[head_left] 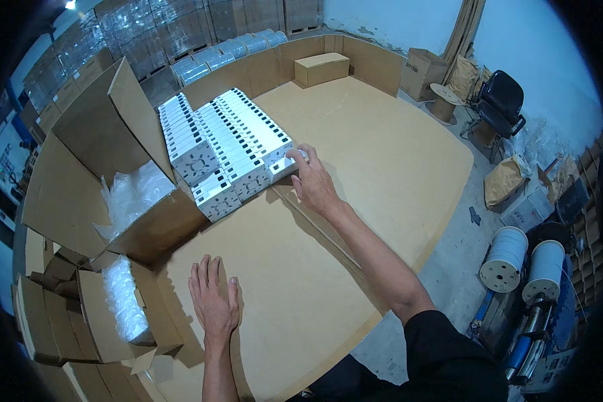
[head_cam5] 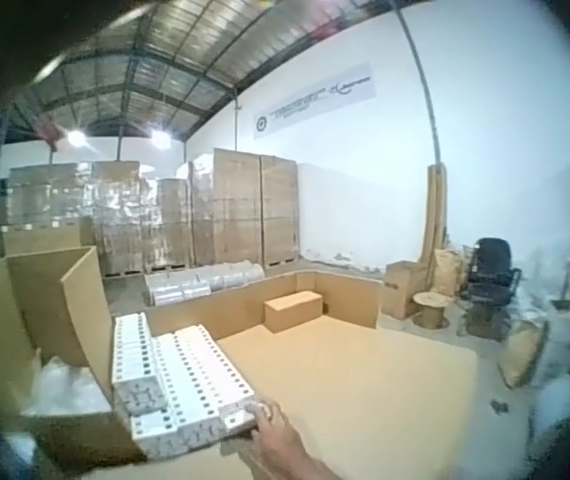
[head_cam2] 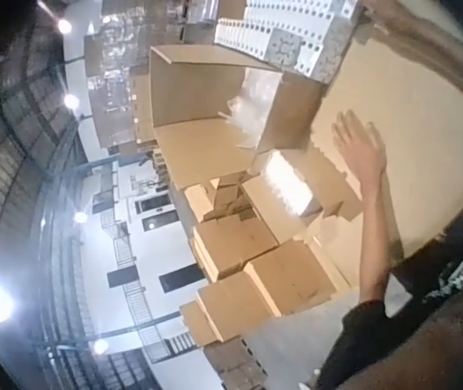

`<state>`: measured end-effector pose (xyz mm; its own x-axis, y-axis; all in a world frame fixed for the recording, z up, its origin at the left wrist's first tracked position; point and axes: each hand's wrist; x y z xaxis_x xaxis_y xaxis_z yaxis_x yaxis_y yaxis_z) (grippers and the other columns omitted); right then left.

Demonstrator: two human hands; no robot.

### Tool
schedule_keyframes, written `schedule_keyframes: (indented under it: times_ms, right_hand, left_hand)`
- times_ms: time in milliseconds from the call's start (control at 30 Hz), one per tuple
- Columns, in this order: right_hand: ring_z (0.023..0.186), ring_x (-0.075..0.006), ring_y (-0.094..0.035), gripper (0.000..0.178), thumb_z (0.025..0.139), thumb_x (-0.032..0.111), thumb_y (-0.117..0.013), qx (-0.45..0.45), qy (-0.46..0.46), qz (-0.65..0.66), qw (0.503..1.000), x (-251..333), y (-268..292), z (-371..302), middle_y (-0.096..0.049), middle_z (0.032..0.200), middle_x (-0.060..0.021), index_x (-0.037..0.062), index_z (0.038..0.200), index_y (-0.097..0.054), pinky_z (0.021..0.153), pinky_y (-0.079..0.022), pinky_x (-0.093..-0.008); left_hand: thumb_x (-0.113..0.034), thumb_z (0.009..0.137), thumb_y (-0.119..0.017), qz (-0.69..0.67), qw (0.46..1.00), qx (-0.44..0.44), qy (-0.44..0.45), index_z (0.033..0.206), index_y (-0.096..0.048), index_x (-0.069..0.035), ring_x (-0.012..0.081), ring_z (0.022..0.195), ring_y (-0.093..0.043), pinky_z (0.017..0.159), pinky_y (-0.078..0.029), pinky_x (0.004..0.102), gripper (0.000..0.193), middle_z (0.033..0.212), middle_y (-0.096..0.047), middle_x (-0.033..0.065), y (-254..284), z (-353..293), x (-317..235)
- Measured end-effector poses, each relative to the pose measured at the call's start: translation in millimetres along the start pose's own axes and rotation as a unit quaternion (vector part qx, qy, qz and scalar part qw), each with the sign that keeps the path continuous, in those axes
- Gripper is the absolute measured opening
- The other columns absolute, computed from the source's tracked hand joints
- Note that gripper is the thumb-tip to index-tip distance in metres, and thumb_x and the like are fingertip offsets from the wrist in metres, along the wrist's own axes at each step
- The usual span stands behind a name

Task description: Packaging small white item boxes into plastic bags and placing them into cardboard boxes.

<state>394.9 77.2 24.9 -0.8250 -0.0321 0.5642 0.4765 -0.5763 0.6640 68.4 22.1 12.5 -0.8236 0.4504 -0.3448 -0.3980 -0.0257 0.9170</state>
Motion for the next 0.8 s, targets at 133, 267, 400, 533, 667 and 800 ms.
schedule_keyframes:
  times_ms: [133,267,400,533,667,800]
  right_hand:
    - [0.109,-0.0408,-0.061,0.040,0.083,-0.004,-0.065,0.006,0.003,-0.004,1.000,-10,1,-3,-0.049,0.132,-0.0171,0.0112,0.119,-0.058,0.094,-0.053,-0.0462]
    - [0.109,-0.0355,-0.062,0.032,0.083,-0.003,-0.066,0.041,0.004,-0.012,0.999,-15,10,-14,-0.056,0.123,-0.0143,0.0096,0.112,-0.063,0.091,-0.053,-0.0436]
    - [0.104,-0.0321,-0.064,0.029,0.082,-0.002,-0.068,0.021,0.021,0.002,1.000,4,16,-24,-0.060,0.116,-0.0126,0.0091,0.109,-0.066,0.087,-0.054,-0.0405]
    - [0.103,-0.0333,-0.063,0.028,0.081,0.000,-0.070,0.043,0.020,0.026,0.999,35,27,-30,-0.064,0.109,-0.0090,0.0119,0.106,-0.067,0.086,-0.053,-0.0431]
    - [0.103,-0.0335,-0.063,0.027,0.081,0.002,-0.072,0.091,0.027,0.030,0.995,80,14,-39,-0.064,0.109,-0.0084,0.0112,0.107,-0.067,0.087,-0.052,-0.0429]
    - [0.103,-0.0336,-0.063,0.027,0.082,0.004,-0.072,0.127,0.053,0.037,0.990,116,-11,-47,-0.064,0.109,-0.0090,0.0108,0.108,-0.066,0.086,-0.052,-0.0434]
  left_hand:
    - [-0.028,0.095,-0.059,-0.004,1.000,0.003,0.001,0.145,-0.046,-0.009,0.0391,0.146,-0.028,0.121,-0.020,0.0539,0.054,0.154,-0.039,0.0144,2,0,0]
    - [-0.029,0.095,-0.059,-0.002,1.000,-0.001,0.001,0.144,-0.046,-0.009,0.0389,0.145,-0.029,0.121,-0.020,0.0537,0.054,0.154,-0.039,0.0142,-3,-1,5]
    - [-0.028,0.095,-0.061,-0.026,0.999,-0.019,-0.016,0.141,-0.048,-0.008,0.0391,0.144,-0.030,0.120,-0.022,0.0535,0.052,0.152,-0.041,0.0151,-3,-9,13]
    - [-0.024,0.093,-0.065,-0.100,0.993,-0.036,-0.041,0.138,-0.050,-0.005,0.0402,0.142,-0.035,0.119,-0.026,0.0516,0.051,0.148,-0.045,0.0163,2,-14,20]
    - [-0.021,0.092,-0.066,-0.181,0.981,-0.065,0.002,0.137,-0.053,-0.005,0.0341,0.135,-0.045,0.115,-0.036,0.0434,0.049,0.139,-0.053,0.0169,9,-19,29]
    - [-0.021,0.094,-0.065,-0.248,0.966,-0.062,0.049,0.136,-0.053,-0.005,0.0305,0.131,-0.050,0.112,-0.040,0.0421,0.047,0.138,-0.054,0.0160,10,-17,37]
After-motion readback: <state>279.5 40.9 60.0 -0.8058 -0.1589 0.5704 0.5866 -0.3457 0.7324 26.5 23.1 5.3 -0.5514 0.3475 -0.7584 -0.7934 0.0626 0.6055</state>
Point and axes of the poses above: each hand's wrist, its own z-axis towards the middle knuckle, its own y-axis out of the back of the hand, x = y × z
